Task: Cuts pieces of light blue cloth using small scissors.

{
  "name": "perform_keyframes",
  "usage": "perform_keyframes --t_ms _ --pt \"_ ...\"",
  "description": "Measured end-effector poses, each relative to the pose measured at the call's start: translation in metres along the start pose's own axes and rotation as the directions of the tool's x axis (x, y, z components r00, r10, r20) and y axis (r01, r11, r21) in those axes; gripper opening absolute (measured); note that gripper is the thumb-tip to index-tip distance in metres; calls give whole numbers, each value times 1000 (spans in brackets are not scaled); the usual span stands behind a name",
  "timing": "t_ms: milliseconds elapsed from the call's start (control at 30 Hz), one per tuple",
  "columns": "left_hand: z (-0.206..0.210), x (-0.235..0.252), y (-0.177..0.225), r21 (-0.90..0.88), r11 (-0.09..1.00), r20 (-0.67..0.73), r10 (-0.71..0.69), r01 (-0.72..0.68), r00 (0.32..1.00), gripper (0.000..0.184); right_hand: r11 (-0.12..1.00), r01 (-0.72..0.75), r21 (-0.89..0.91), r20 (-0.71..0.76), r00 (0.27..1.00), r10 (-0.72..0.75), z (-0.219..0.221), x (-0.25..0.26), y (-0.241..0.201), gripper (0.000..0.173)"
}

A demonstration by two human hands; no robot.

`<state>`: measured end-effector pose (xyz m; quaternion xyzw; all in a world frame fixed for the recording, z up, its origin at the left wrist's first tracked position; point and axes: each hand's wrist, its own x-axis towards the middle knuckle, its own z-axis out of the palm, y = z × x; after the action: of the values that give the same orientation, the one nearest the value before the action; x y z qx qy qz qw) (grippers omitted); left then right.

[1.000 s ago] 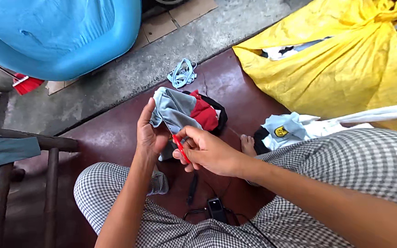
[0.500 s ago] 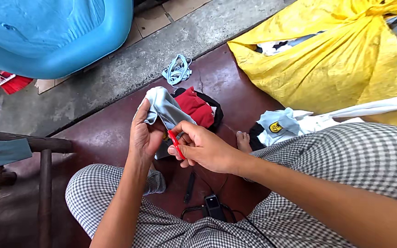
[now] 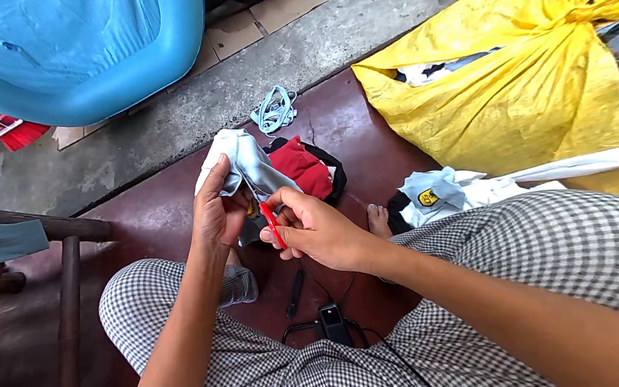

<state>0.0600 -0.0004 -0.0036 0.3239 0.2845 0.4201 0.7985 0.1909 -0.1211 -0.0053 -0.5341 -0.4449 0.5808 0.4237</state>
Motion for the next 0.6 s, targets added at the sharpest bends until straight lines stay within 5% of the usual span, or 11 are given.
perform_keyframes --t_ms 600 --pt "-3 -1 -1 -40 995 -8 -91 91 996 30 999 20 -28 2 1000 -20 1 -1 2 31"
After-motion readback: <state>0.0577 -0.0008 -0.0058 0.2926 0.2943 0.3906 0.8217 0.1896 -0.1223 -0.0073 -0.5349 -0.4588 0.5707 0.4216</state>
